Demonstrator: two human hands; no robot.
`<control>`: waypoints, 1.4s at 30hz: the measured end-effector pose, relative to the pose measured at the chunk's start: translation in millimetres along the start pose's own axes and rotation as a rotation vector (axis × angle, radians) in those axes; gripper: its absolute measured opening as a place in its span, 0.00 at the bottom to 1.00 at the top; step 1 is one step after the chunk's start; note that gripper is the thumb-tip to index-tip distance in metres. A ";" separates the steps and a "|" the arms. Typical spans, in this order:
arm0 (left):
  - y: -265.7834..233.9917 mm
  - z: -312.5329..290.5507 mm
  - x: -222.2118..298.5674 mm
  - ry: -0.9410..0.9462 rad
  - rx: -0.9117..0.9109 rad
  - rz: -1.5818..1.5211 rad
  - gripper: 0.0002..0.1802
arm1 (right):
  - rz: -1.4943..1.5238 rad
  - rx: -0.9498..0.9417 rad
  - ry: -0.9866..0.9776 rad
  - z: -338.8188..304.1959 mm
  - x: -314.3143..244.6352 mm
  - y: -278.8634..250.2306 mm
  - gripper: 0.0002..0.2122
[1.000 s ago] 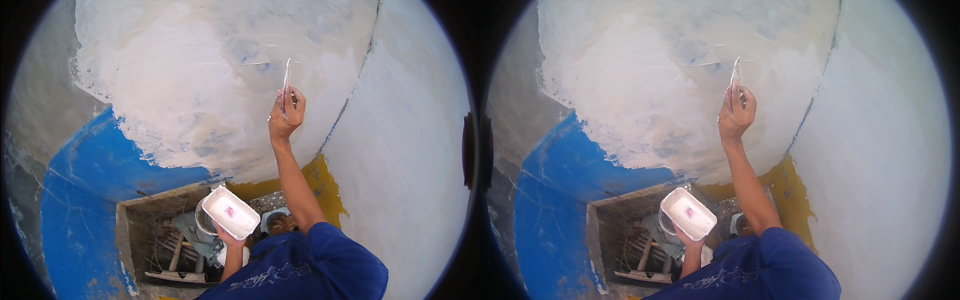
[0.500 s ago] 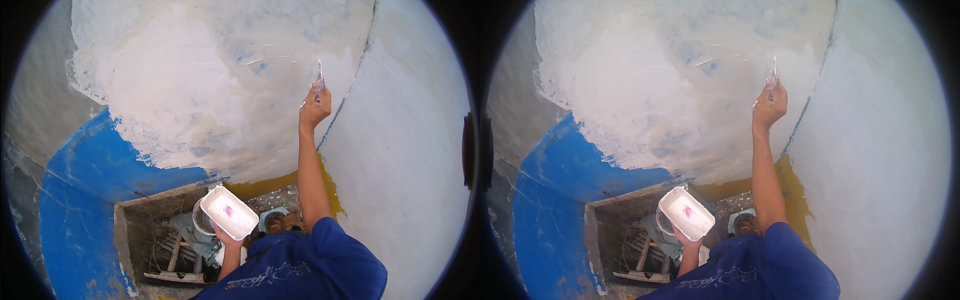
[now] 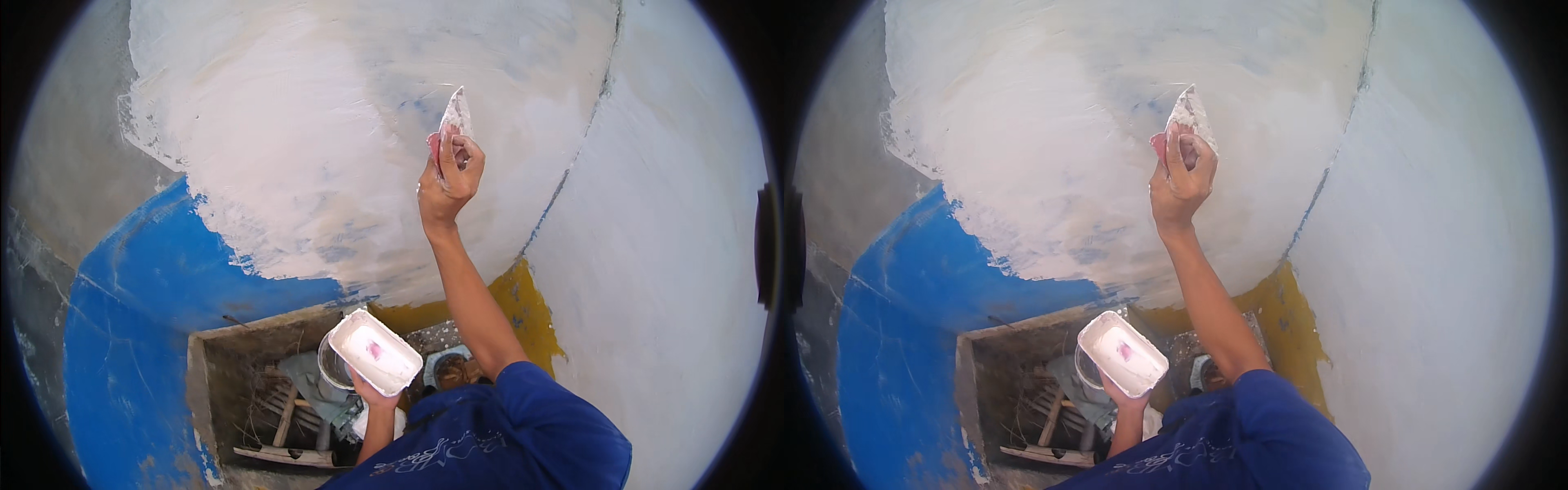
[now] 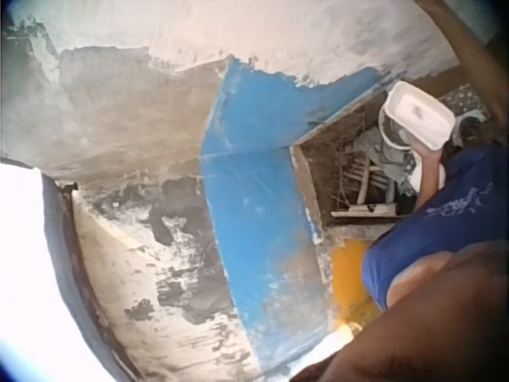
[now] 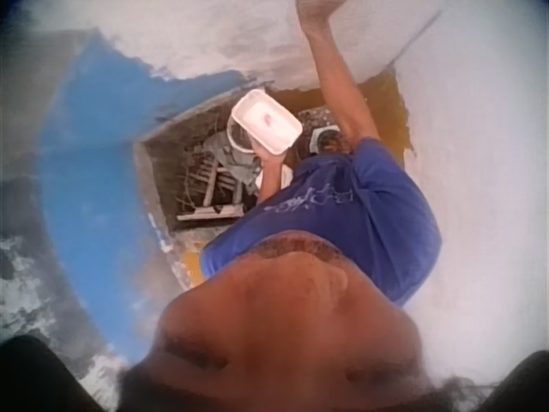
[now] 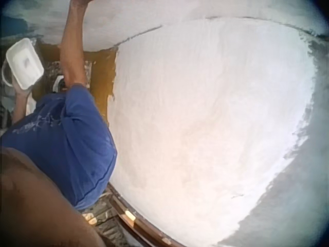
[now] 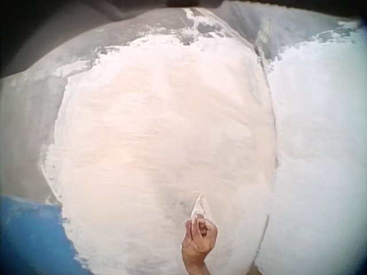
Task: The person scoops plaster from a plastic container and applies it to a corner wall using a putty knife.
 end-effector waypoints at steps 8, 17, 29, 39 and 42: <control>-5.9 2.3 0.3 -0.001 -0.013 0.029 0.34 | 0.322 -0.390 -0.129 -55.6 -50.8 -4.4 0.20; 1.9 -2.0 5.8 -0.011 -0.010 0.019 0.33 | -0.023 0.059 0.144 25.1 47.1 -14.7 0.16; -3.6 -2.3 6.3 0.004 0.008 -0.016 0.34 | 0.229 -0.074 0.018 14.2 -28.0 -6.4 0.18; -6.3 -2.0 8.3 0.019 0.037 -0.032 0.34 | 0.274 -0.256 -0.245 -15.1 -49.4 6.3 0.24; -9.6 -2.0 10.5 0.028 0.005 -0.012 0.34 | 0.285 -0.167 -0.045 -9.5 -23.9 -16.3 0.19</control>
Point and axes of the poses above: each hand's wrist, its own z-axis towards the middle knuckle, its own y-axis out of the palm, x = y × z, the point moved 5 cm from there along z, towards the middle knuckle, and after that the axes turned 12 degrees about -z, right-handed, at the moved point
